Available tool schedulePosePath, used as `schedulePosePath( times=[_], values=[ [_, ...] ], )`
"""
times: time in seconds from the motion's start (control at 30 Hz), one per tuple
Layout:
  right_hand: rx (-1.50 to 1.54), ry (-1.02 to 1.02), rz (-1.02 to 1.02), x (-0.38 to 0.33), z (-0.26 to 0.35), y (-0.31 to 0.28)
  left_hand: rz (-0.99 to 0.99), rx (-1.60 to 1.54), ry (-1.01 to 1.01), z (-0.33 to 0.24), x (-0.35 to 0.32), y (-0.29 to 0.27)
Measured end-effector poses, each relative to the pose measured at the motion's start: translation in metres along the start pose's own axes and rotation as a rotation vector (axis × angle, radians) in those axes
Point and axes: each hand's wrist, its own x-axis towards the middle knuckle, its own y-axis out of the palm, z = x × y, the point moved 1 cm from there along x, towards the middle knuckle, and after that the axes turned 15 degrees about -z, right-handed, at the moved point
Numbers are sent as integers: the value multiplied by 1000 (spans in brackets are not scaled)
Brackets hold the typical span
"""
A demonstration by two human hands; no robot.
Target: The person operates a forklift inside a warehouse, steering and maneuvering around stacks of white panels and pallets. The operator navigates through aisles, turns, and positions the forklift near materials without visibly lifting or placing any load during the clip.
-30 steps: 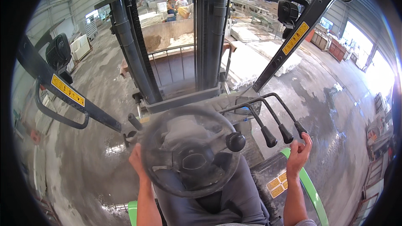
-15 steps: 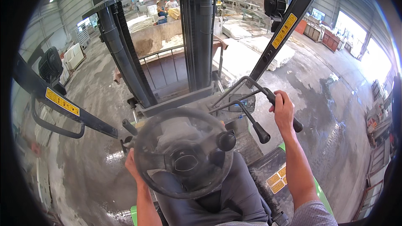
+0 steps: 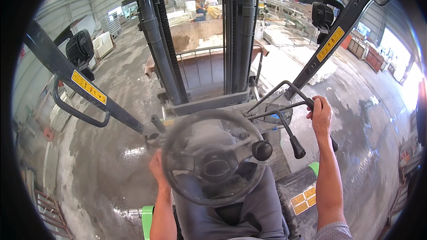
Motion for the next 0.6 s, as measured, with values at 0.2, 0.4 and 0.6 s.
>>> schedulePosePath(
  times=[0.2, 0.4, 0.6],
  values=[
    [43, 29, 12, -4, -10, -8, -1, 86, -3, 14, -29, -18],
    [-15, -17, 45, -41, -81, -67, -69, 40, 38, 12, -72, -10],
    [-427, -175, -37, -54, -124, -149, -126, 94, 59, -14, -111, 27]
  ],
)
